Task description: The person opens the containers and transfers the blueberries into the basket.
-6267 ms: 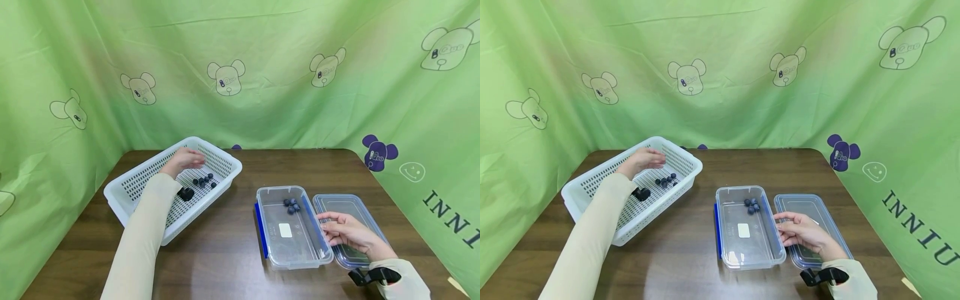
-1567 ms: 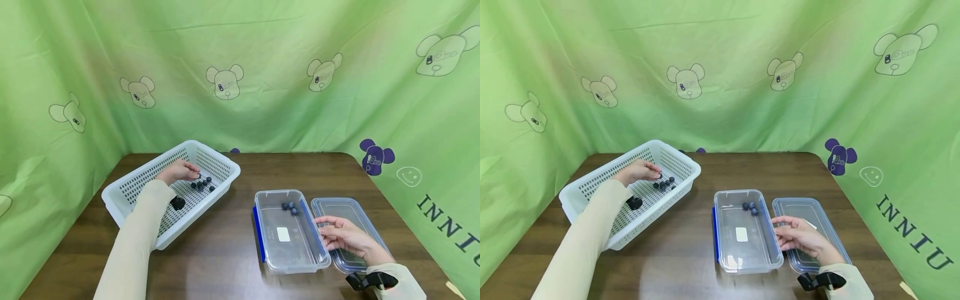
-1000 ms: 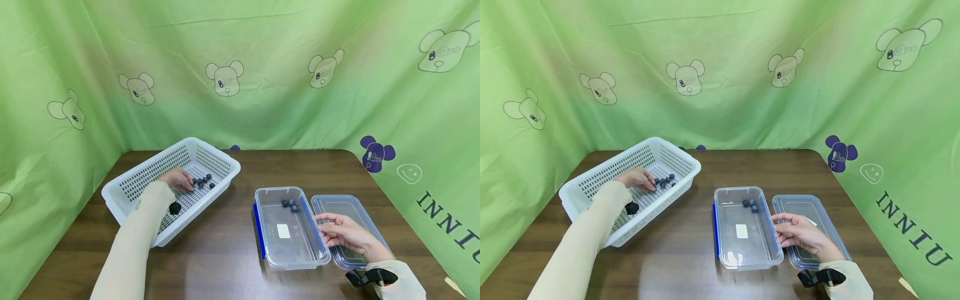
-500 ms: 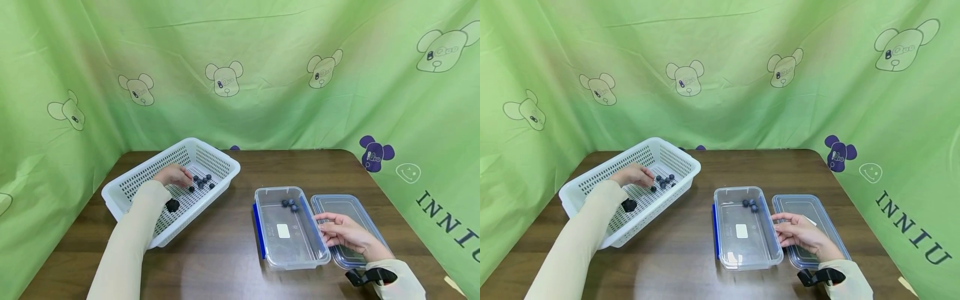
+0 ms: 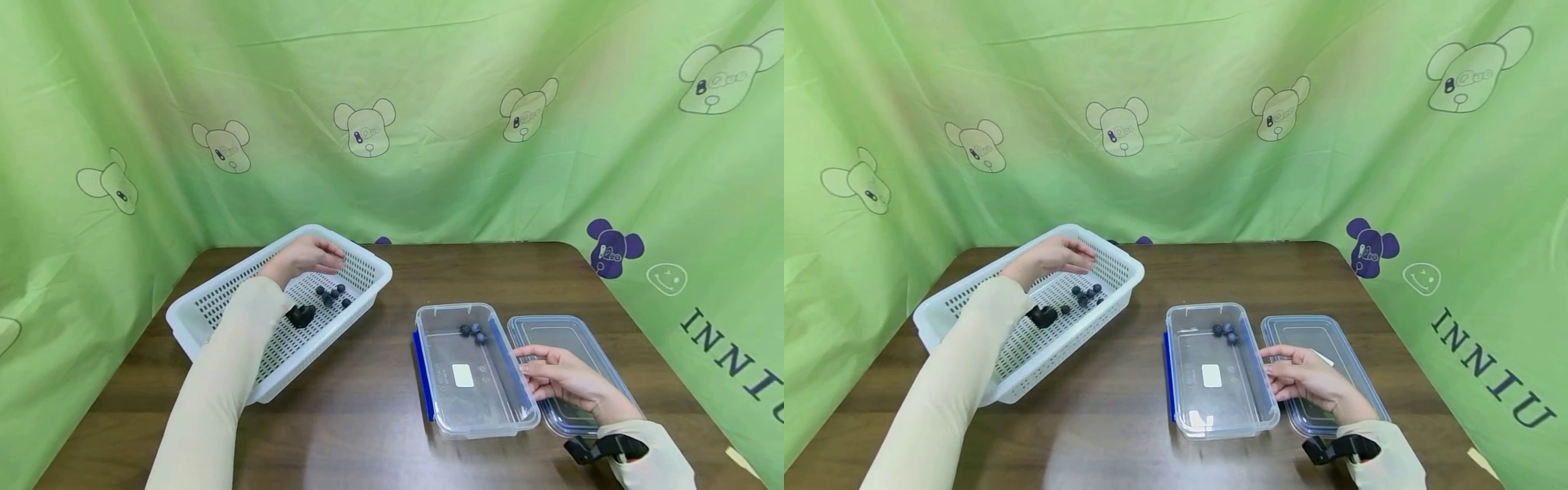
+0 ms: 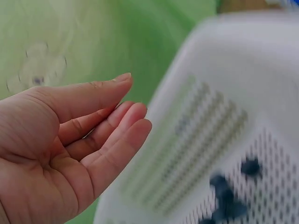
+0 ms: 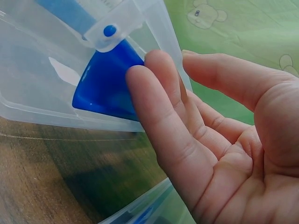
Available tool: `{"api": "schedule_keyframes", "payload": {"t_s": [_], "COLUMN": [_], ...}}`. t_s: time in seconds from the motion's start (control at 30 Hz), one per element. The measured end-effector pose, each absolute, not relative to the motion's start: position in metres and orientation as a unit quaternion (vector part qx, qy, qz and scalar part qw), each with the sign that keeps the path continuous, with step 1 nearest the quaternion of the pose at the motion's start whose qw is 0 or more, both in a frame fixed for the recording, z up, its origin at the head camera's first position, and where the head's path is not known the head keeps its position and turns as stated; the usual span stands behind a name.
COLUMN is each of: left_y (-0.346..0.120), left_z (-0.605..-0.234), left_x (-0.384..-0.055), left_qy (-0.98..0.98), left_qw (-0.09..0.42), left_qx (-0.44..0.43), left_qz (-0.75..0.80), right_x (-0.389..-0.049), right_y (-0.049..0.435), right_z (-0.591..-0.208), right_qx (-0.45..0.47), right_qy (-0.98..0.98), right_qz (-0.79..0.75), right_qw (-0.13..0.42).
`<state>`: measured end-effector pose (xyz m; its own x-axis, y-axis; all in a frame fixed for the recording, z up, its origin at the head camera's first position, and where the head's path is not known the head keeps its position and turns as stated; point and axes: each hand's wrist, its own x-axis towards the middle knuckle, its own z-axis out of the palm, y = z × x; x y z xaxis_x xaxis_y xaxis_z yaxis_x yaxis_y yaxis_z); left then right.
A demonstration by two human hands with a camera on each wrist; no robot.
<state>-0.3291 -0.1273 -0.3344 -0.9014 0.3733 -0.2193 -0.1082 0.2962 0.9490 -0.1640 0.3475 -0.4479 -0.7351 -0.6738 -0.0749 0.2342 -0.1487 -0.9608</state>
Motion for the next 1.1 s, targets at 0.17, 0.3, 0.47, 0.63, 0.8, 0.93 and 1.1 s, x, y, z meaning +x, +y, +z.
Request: {"api": "schedule_keyframes", "payload": {"t_s": [0.17, 0.3, 0.47, 0.63, 0.8, 0.93, 1.1], "left_y": [-0.097, -0.071, -0.038, -0.004, 0.029, 0.050, 0.071], "left_z": [-0.318, -0.314, -0.318, -0.324, -0.337, -0.354, -0.378], "left_x": [-0.321, -0.316, -0.311, -0.305, -0.295, -0.286, -0.277], "left_qy": [0.723, 0.696, 0.690, 0.692, 0.701, 0.727, 0.749], "left_qw": [0.238, 0.262, 0.287, 0.320, 0.359, 0.366, 0.375], "left_qx": [0.106, 0.126, 0.158, 0.191, 0.214, 0.222, 0.210], "left_qz": [0.640, 0.656, 0.645, 0.618, 0.577, 0.537, 0.504], "right_x": [-0.165, -0.166, -0.166, -0.165, -0.166, -0.166, -0.166], "right_y": [0.347, 0.347, 0.347, 0.347, 0.347, 0.346, 0.346], "right_z": [-0.448, -0.446, -0.447, -0.448, -0.449, -0.448, -0.447], "right_qx": [-0.193, -0.199, -0.201, -0.203, -0.201, -0.196, -0.192], "right_qy": [0.574, 0.570, 0.567, 0.568, 0.569, 0.573, 0.575], "right_qz": [-0.733, -0.733, -0.733, -0.732, -0.732, -0.730, -0.729], "right_qw": [0.310, 0.313, 0.318, 0.316, 0.315, 0.315, 0.318]}}
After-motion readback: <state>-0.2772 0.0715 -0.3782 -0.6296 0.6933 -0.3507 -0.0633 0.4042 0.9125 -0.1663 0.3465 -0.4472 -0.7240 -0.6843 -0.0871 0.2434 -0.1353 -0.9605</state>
